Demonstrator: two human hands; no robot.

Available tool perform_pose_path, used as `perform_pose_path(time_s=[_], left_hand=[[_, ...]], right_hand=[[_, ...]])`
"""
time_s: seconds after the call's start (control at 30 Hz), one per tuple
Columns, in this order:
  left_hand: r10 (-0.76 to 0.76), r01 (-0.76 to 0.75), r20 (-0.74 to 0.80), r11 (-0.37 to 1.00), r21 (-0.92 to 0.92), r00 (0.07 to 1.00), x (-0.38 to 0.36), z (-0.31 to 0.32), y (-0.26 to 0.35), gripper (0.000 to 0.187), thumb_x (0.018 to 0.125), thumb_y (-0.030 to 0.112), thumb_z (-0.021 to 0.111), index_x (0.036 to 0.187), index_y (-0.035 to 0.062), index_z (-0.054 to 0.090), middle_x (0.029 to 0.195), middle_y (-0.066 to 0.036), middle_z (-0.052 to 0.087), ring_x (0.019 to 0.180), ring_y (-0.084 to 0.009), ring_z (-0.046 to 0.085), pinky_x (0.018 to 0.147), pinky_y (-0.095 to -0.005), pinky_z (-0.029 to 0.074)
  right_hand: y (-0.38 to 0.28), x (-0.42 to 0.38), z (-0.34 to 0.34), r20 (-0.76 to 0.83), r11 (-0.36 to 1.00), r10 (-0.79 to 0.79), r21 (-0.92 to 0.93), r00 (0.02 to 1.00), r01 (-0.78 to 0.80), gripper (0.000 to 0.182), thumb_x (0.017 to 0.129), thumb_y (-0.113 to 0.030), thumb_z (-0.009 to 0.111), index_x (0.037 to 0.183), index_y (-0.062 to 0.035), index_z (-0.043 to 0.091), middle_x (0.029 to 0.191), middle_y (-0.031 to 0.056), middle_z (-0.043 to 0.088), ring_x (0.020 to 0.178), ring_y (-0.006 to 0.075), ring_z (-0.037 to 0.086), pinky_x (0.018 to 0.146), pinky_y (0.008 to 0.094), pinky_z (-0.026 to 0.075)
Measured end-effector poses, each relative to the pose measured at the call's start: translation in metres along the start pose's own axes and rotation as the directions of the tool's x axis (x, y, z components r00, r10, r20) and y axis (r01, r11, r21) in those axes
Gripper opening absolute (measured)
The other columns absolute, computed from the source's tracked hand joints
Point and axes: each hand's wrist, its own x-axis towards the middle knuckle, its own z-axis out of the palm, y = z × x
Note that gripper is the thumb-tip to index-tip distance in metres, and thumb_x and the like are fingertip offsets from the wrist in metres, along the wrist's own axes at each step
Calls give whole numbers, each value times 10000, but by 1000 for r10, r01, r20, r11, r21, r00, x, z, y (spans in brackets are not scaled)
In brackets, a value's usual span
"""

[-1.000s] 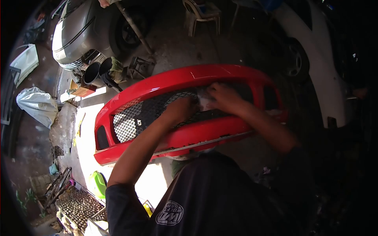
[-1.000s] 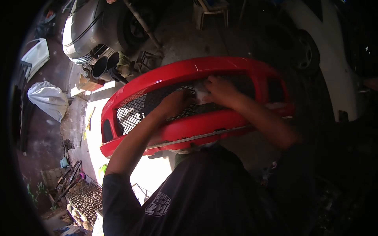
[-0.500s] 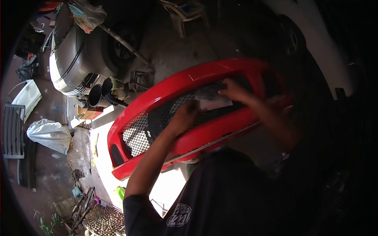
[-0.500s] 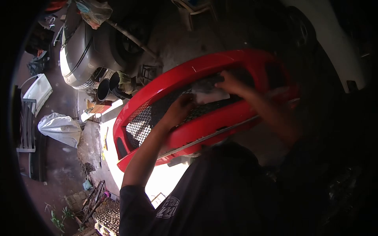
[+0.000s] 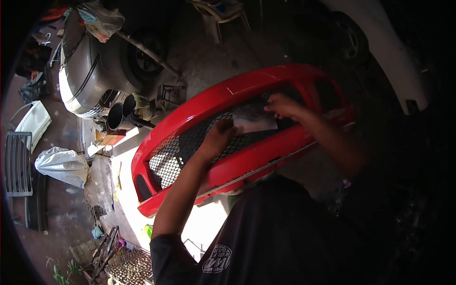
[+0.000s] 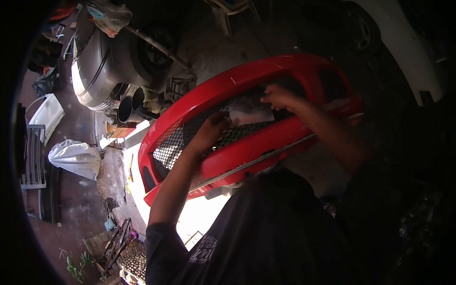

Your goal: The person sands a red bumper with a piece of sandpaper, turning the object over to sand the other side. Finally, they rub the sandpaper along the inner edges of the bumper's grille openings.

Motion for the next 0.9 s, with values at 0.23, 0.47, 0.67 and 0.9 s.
perform_pose_path(time_s=[0.23, 0.47, 0.67, 0.9], left_hand=[[-28, 28, -40, 1000, -8, 999, 1, 0, 1, 578, 981, 314, 614, 1382, -97, 537, 1332, -294, 619, 1264, -352, 605, 1085, -382, 434], [-11, 7, -130, 999, -38, 991, 5, -3, -10, 532, 970, 287, 623, 1332, -100, 573, 1232, -277, 666, 1162, -309, 652, 1019, -369, 474], [-69, 60, -76, 992, -112, 995, -1, -4, 1, 483, 965, 270, 650, 1284, -88, 587, 1140, -216, 687, 1039, -253, 662, 937, -351, 502], [-64, 56, -60, 992, -116, 996, -2, -1, 8, 521, 969, 280, 654, 1329, -84, 556, 1218, -216, 666, 1123, -273, 643, 996, -361, 478]], right_hand=[[-3, 4, 5, -31, 998, -53, 41, 998, 54, 422, 894, -184, 761, 1202, 20, 558, 892, 90, 635, 640, 148, 601, 515, 291, 500], [-18, 0, 7, 59, 1000, 7, 2, 998, -8, 459, 899, -197, 767, 1233, 18, 536, 879, 81, 625, 623, 132, 597, 516, 286, 504], [-12, -9, 4, 54, 997, 29, 63, 998, -32, 456, 913, -185, 749, 1257, 27, 538, 908, 90, 637, 639, 137, 610, 529, 282, 518], [-6, -5, -3, 51, 998, 24, 57, 998, -27, 465, 915, -200, 752, 1265, 26, 546, 926, 92, 648, 648, 127, 614, 540, 276, 521]])
